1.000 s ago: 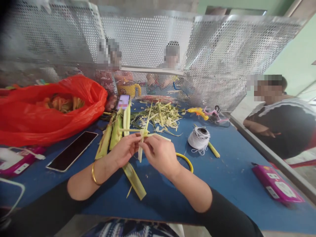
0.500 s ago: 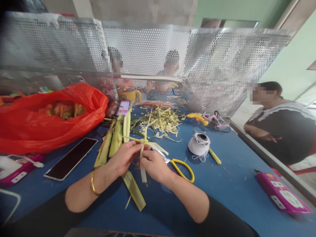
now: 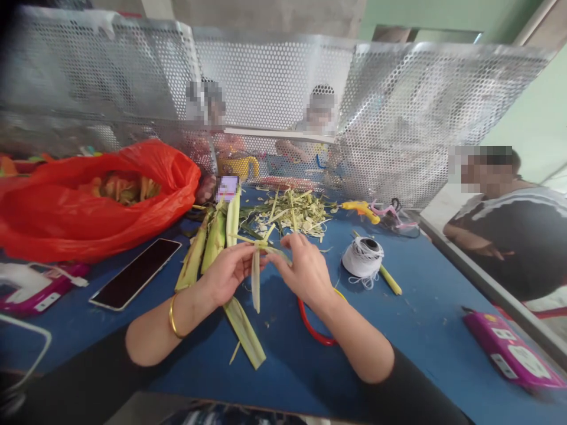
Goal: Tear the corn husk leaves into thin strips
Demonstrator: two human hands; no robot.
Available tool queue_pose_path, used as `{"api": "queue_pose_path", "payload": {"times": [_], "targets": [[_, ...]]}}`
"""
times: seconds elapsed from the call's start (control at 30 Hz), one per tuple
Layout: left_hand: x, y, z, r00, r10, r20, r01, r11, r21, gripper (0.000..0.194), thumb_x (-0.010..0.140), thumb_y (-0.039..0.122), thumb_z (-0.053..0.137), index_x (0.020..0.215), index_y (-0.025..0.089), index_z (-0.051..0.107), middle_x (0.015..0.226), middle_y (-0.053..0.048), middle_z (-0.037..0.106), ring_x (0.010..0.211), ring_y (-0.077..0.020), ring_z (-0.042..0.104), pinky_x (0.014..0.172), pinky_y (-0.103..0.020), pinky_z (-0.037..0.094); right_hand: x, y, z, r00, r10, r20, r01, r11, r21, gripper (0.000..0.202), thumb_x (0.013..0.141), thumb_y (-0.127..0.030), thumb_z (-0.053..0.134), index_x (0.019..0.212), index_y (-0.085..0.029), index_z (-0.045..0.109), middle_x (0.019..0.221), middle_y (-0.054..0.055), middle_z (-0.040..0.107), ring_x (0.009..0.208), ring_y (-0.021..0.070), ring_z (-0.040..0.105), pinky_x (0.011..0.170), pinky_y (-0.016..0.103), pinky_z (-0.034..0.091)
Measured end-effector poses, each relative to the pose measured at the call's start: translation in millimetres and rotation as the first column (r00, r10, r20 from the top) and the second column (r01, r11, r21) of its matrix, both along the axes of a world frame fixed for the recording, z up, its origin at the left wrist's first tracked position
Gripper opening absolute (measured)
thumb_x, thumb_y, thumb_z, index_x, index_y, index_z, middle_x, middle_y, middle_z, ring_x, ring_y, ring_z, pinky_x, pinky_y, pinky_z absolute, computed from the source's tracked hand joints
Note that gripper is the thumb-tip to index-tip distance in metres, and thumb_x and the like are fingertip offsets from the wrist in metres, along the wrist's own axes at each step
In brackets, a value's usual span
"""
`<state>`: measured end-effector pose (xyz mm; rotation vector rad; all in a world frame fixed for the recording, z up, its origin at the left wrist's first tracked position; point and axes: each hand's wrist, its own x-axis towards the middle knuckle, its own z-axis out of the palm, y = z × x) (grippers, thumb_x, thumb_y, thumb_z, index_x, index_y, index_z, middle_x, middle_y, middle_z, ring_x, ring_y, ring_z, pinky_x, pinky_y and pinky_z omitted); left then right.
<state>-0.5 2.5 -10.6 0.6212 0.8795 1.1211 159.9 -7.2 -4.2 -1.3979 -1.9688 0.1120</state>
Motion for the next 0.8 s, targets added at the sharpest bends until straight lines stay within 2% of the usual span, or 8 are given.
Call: {"api": "queue_pose_path", "payload": {"times": [0.1, 0.2, 0.33, 0.43, 0.53, 0.63, 0.7, 0.8], "targets": [[2, -1, -1.6, 0.999, 0.027, -0.036, -0.027, 1.000, 0.004, 0.005, 0.072, 0.008, 0.068, 0.070, 0.013, 0.066, 0.066, 0.000, 0.067, 0.057, -0.0102, 0.062, 0.057, -0.022, 0.051, -4, 2, -7.9, 0.997, 0.072, -0.015, -0.073, 0.970, -0.232, 0.023, 0.088, -0.039, 0.048, 0.073, -0.022, 0.052, 0.057, -0.003, 0.055, 0.052, 0.0127, 0.048, 0.052, 0.023, 0.031], [6, -1, -4.3, 0.988, 0.101, -0.118, -0.102, 0.995, -0.001, 0.009, 0.065, 0.007, 0.072, 0.067, 0.013, 0.065, 0.061, 0.002, 0.063, 0.052, -0.0077, 0.057, 0.050, -0.019, 0.046, -7, -1, -10.7, 0.990, 0.141, -0.021, -0.141, 0.943, -0.301, 0.028, 0.088, -0.033, 0.045, 0.063, -0.021, 0.046, 0.051, -0.004, 0.049, 0.048, 0.0108, 0.042, 0.051, 0.023, 0.027], [7, 0, -6.4, 0.980, 0.093, -0.177, -0.095, 0.995, -0.001, 0.010, 0.063, 0.010, 0.075, 0.065, 0.012, 0.066, 0.060, 0.000, 0.064, 0.048, -0.0066, 0.053, 0.045, -0.018, 0.041, -3, 1, -3.7, 0.945, 0.255, -0.205, -0.325, 0.804, -0.499, 0.032, 0.085, -0.035, 0.049, 0.057, -0.020, 0.047, 0.048, -0.004, 0.050, 0.048, 0.0093, 0.042, 0.051, 0.022, 0.029], [4, 1, -6.2, 0.986, 0.042, -0.164, -0.040, 0.999, 0.011, 0.010, 0.063, 0.012, 0.076, 0.066, 0.012, 0.066, 0.060, 0.001, 0.062, 0.047, -0.0058, 0.052, 0.043, -0.017, 0.039, 0, 9, -0.4, 0.857, 0.092, -0.508, -0.404, 0.733, -0.548, 0.035, 0.076, -0.049, 0.062, 0.060, -0.018, 0.055, 0.053, -0.004, 0.053, 0.050, 0.0087, 0.046, 0.051, 0.022, 0.034], [3, -1, -5.9, 0.981, -0.070, -0.180, 0.076, 0.997, 0.027, 0.011, 0.063, 0.015, 0.076, 0.068, 0.013, 0.066, 0.058, 0.001, 0.061, 0.045, -0.0055, 0.052, 0.041, -0.016, 0.037, -1, 14, -2.4, 0.641, -0.150, -0.753, -0.434, 0.738, -0.516, 0.041, 0.061, -0.054, 0.074, 0.063, -0.017, 0.057, 0.054, -0.004, 0.054, 0.049, 0.0081, 0.050, 0.051, 0.022, 0.040], [4, -4, -6.7, 0.964, -0.178, -0.197, 0.188, 0.982, 0.033, 0.015, 0.062, 0.018, 0.077, 0.066, 0.013, 0.064, 0.056, 0.002, 0.059, 0.043, -0.0056, 0.051, 0.039, -0.016, 0.037, -2, 15, -6.6, 0.477, -0.257, -0.840, -0.427, 0.768, -0.477, 0.038, 0.054, -0.047, 0.080, 0.063, -0.017, 0.059, 0.051, -0.004, 0.055, 0.045, 0.0079, 0.050, 0.048, 0.022, 0.042], [5, -6, -7.4, 0.960, -0.198, -0.196, 0.210, 0.977, 0.046, 0.016, 0.062, 0.018, 0.078, 0.065, 0.013, 0.064, 0.054, 0.002, 0.058, 0.042, -0.0052, 0.050, 0.040, -0.017, 0.038, -3, 16, -8.9, 0.429, -0.287, -0.857, -0.378, 0.804, -0.459, 0.034, 0.055, -0.042, 0.080, 0.060, -0.017, 0.058, 0.049, -0.004, 0.055, 0.042, 0.0075, 0.048, 0.044, 0.022, 0.040], [6, -7, -7.0, 0.961, -0.178, -0.213, 0.196, 0.979, 0.065, 0.014, 0.063, 0.019, 0.076, 0.068, 0.013, 0.064, 0.060, -0.001, 0.063, 0.046, -0.0066, 0.054, 0.043, -0.017, 0.041, -4, 16, -10.2, 0.444, -0.338, -0.830, -0.333, 0.798, -0.502, 0.034, 0.053, -0.039, 0.080, 0.052, -0.017, 0.054, 0.044, -0.004, 0.053, 0.037, 0.0064, 0.045, 0.039, 0.021, 0.036]]}}
